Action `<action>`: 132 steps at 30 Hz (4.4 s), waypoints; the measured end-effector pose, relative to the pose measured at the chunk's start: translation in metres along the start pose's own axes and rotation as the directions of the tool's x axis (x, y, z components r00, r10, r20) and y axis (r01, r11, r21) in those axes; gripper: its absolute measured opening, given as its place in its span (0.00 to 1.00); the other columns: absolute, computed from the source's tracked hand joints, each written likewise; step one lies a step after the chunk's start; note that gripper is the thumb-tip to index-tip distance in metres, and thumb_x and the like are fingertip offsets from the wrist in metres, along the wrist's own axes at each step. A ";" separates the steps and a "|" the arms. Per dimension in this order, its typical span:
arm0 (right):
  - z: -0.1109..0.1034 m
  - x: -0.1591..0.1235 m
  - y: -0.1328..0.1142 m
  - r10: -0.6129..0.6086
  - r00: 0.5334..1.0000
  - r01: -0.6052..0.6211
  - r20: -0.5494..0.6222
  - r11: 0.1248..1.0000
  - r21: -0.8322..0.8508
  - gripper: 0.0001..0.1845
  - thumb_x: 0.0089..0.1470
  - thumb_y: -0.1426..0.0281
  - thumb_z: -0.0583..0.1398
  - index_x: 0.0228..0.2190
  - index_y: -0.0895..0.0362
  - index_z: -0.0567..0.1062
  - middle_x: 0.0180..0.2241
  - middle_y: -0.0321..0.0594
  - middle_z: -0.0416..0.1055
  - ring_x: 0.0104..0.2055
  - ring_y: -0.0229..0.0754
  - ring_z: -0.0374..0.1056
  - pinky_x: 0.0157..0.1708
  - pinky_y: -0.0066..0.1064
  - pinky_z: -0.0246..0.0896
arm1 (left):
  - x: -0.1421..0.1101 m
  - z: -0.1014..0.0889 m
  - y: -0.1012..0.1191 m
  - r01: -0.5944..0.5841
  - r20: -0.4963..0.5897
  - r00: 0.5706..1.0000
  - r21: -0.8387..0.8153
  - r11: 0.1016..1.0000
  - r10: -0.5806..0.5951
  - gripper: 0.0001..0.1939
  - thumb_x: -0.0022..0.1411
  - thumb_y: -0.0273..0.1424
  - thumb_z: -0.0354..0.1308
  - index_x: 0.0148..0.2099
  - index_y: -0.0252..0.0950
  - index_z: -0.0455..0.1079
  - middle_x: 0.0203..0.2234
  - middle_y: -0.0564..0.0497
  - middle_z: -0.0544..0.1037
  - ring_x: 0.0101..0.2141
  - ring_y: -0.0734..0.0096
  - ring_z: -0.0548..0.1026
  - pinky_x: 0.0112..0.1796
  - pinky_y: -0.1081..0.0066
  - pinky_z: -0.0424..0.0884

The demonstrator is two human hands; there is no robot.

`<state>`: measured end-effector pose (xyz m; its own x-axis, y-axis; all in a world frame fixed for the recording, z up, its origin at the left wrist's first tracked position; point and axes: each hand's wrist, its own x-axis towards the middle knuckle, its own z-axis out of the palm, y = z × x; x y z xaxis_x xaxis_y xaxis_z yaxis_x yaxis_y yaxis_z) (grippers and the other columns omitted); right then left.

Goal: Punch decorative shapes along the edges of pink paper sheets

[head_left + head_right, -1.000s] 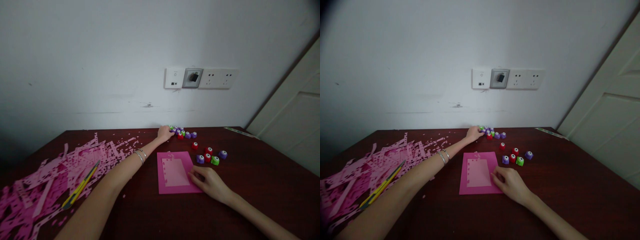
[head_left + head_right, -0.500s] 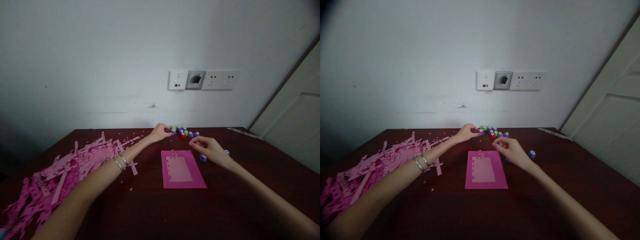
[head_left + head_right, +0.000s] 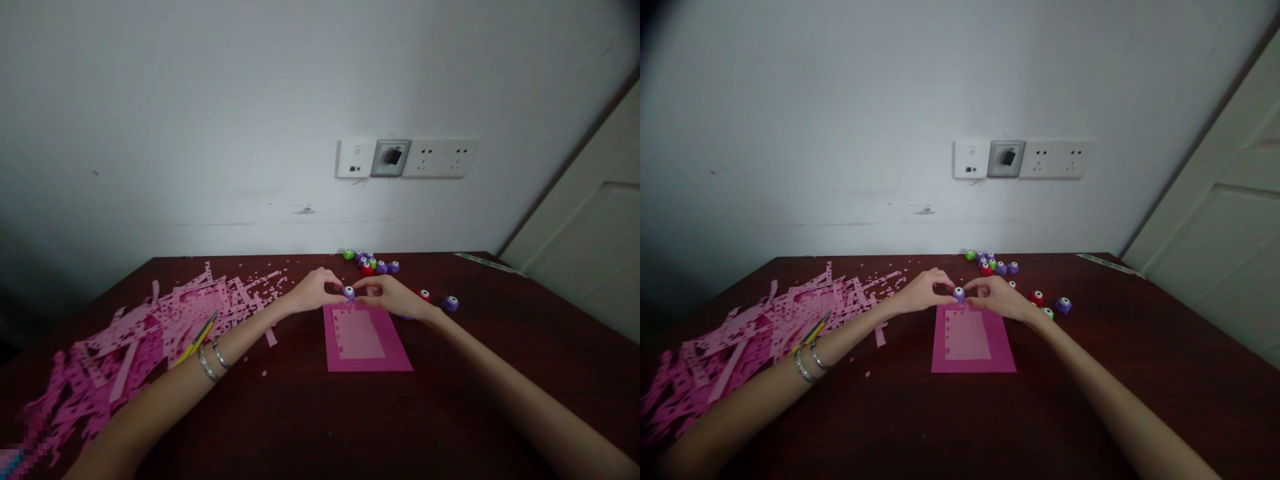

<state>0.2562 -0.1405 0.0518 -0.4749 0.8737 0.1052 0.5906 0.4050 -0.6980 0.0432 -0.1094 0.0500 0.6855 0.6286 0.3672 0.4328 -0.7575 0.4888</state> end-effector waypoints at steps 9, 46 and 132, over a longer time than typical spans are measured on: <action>0.011 0.004 0.017 -0.027 0.999 0.030 0.028 0.994 -0.105 0.15 0.49 0.63 0.57 0.36 0.60 0.74 0.18 0.30 0.57 0.20 0.31 0.50 0.19 0.25 0.42 | -0.002 0.020 -0.015 0.019 0.052 0.998 -0.013 1.000 -0.019 0.13 0.52 0.39 0.58 0.36 0.35 0.73 0.29 0.51 0.73 0.32 0.71 0.68 0.36 0.69 0.62; 0.006 0.003 0.027 0.179 0.974 -0.132 0.138 0.947 -0.294 0.09 0.46 0.66 0.59 0.27 0.60 0.72 0.27 0.41 0.71 0.26 0.37 0.64 0.22 0.25 0.52 | -0.009 0.021 -0.020 0.363 0.298 0.894 -0.042 0.931 -0.335 0.10 0.47 0.35 0.58 0.28 0.32 0.73 0.23 0.50 0.75 0.24 0.74 0.70 0.26 0.75 0.61; 0.026 0.011 0.034 0.342 0.934 -0.347 0.105 0.938 0.031 0.13 0.52 0.65 0.53 0.22 0.60 0.66 0.13 0.34 0.64 0.13 0.34 0.61 0.12 0.22 0.52 | 0.013 0.018 -0.022 0.205 0.190 0.961 0.008 0.979 -0.202 0.14 0.50 0.27 0.49 0.35 0.33 0.74 0.29 0.48 0.77 0.31 0.72 0.70 0.34 0.72 0.63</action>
<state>0.2541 -0.1240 0.0104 -0.3100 0.9262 -0.2145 0.6978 0.0685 -0.7130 0.0527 -0.0879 0.0300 0.6822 0.7238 0.1035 0.5684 -0.6140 0.5477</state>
